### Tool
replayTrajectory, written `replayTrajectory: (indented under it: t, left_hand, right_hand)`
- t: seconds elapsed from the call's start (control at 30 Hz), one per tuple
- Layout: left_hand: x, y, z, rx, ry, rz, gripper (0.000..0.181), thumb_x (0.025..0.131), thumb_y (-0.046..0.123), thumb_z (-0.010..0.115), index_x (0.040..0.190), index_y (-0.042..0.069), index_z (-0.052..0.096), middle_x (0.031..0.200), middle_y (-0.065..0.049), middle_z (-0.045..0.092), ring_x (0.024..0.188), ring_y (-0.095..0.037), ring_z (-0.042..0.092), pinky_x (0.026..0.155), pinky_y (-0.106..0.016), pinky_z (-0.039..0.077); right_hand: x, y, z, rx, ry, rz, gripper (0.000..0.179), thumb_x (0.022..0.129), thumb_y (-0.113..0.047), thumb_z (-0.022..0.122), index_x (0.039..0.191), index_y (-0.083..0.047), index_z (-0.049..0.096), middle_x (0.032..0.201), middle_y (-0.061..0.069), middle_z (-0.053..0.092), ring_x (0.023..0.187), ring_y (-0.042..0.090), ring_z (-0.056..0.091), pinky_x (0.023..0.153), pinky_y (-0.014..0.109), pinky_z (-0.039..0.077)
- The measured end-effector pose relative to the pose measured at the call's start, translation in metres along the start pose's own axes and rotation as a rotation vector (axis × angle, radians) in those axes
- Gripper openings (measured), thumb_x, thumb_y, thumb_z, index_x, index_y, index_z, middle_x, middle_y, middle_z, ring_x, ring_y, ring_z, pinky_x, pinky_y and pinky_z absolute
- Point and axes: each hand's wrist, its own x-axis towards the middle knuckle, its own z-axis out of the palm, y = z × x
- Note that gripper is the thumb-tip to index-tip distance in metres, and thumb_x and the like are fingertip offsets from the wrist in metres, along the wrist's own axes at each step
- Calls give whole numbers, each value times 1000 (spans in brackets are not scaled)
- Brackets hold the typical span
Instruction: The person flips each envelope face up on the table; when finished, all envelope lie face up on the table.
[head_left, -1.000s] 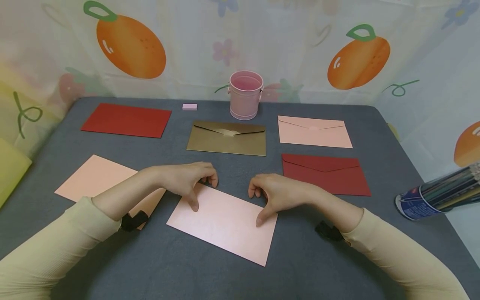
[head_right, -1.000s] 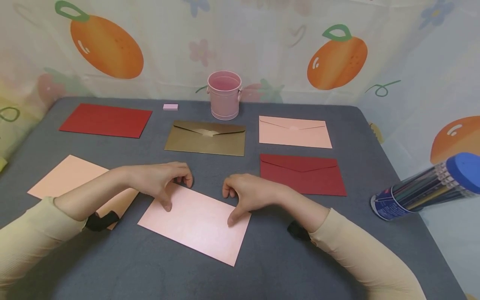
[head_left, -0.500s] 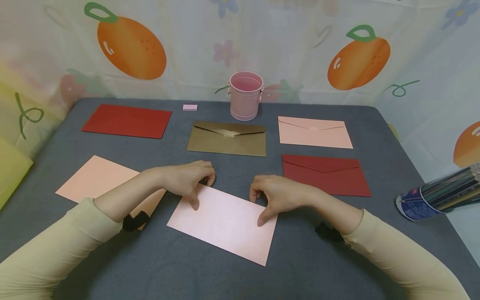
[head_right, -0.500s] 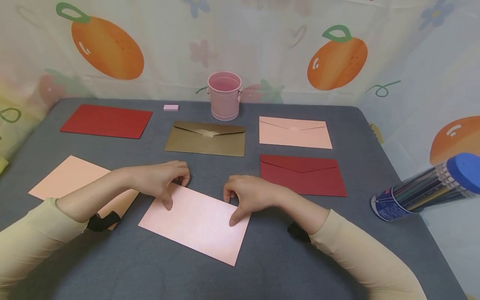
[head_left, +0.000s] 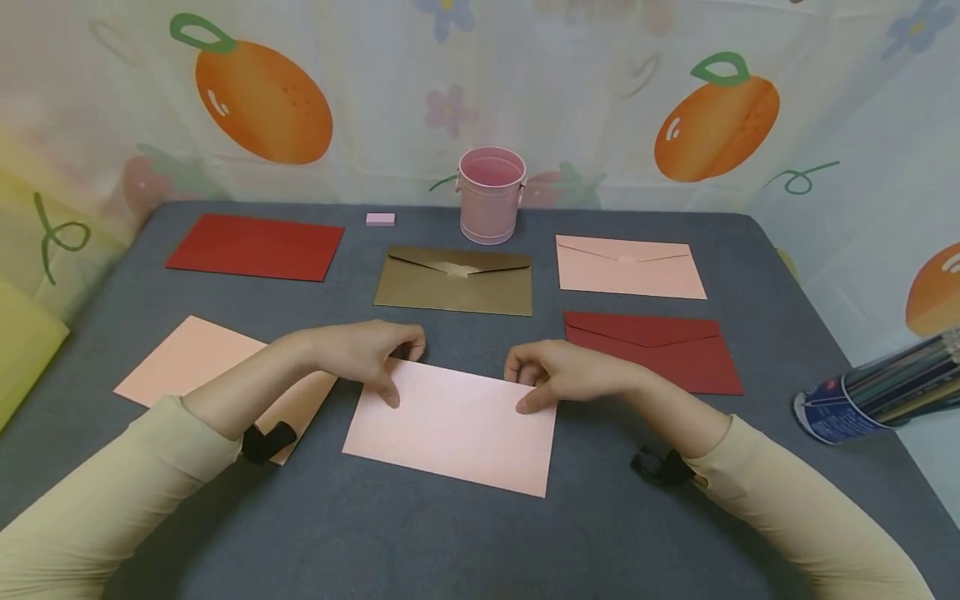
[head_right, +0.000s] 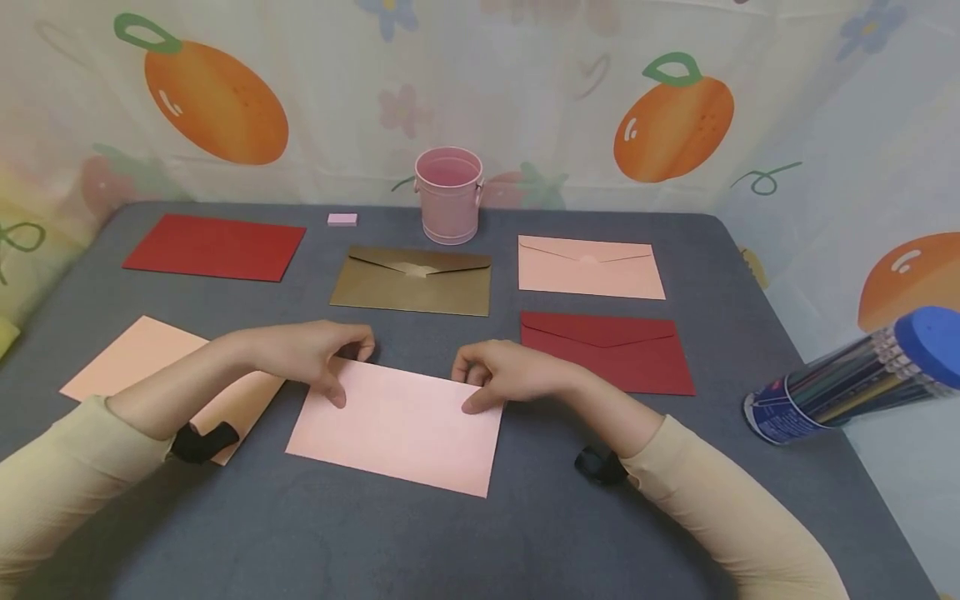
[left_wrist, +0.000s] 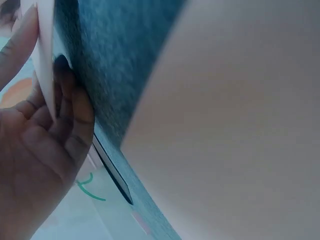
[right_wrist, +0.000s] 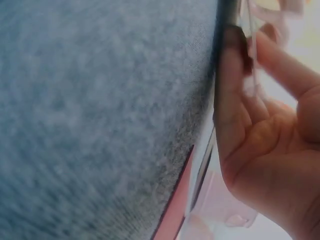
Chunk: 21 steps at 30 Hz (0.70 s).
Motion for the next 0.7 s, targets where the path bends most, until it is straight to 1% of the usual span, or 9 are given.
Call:
replayTrajectory:
  t: [0.07,0.13,0.2,0.27,0.33,0.47,0.53,0.7]
  left_hand:
    - [-1,-2,-3,-31,-11,1,43,74,10,84,95,9,47,81,0,44,76,-14,43,67,-25,36]
    - [-2,-5,-6,-90,-22,2,40,78,10,81,98,8,46,81,0,48,73,-13,44,66,-24,37]
    - [-4,-8,-10,-159,-27,-5,39,82,11,78,102,7,45,80,0,51,70,-11,45,66,-23,39]
    - [-6,-10,-13,-227,-19,-15,38,85,13,76,105,6,44,79,0,53,67,-9,45,65,-23,39]
    - [-7,-12,-16,-266,3,-29,37,87,15,74,107,6,44,77,1,54,65,-9,46,65,-23,41]
    - [-9,-17,-19,-310,33,-46,35,89,15,72,108,4,44,72,0,52,64,-11,47,67,-27,49]
    - [-9,-18,-19,-324,39,-50,34,90,15,71,110,4,45,72,0,52,65,-12,49,70,-30,53]
    - [-7,-20,-19,-345,36,-40,35,91,16,70,112,3,45,72,0,53,65,-11,49,69,-29,53]
  right_hand:
    - [1,1,-2,76,-19,17,22,90,-12,68,108,-9,56,76,-2,66,62,10,60,60,25,50]
    - [1,3,-4,140,-29,37,22,93,-10,64,112,-7,53,77,-1,68,63,10,63,58,27,53]
    - [1,3,-6,180,-23,49,23,95,-10,62,115,-5,51,77,-1,69,64,11,64,58,27,53]
    - [1,4,-8,224,-14,62,24,95,-8,60,116,-4,49,78,0,70,66,12,66,58,27,54]
    - [0,4,-9,267,-7,72,25,96,-7,58,117,-3,47,80,1,70,67,13,67,59,27,54]
    - [-2,4,-11,332,9,86,25,96,-5,56,118,-2,44,85,2,71,69,13,68,61,26,53]
    - [-2,4,-12,337,23,89,25,97,-6,56,119,-2,44,85,2,71,68,12,67,61,26,51]
    - [-2,5,-12,341,51,92,26,97,-6,56,120,-2,45,84,1,70,66,12,66,60,26,50]
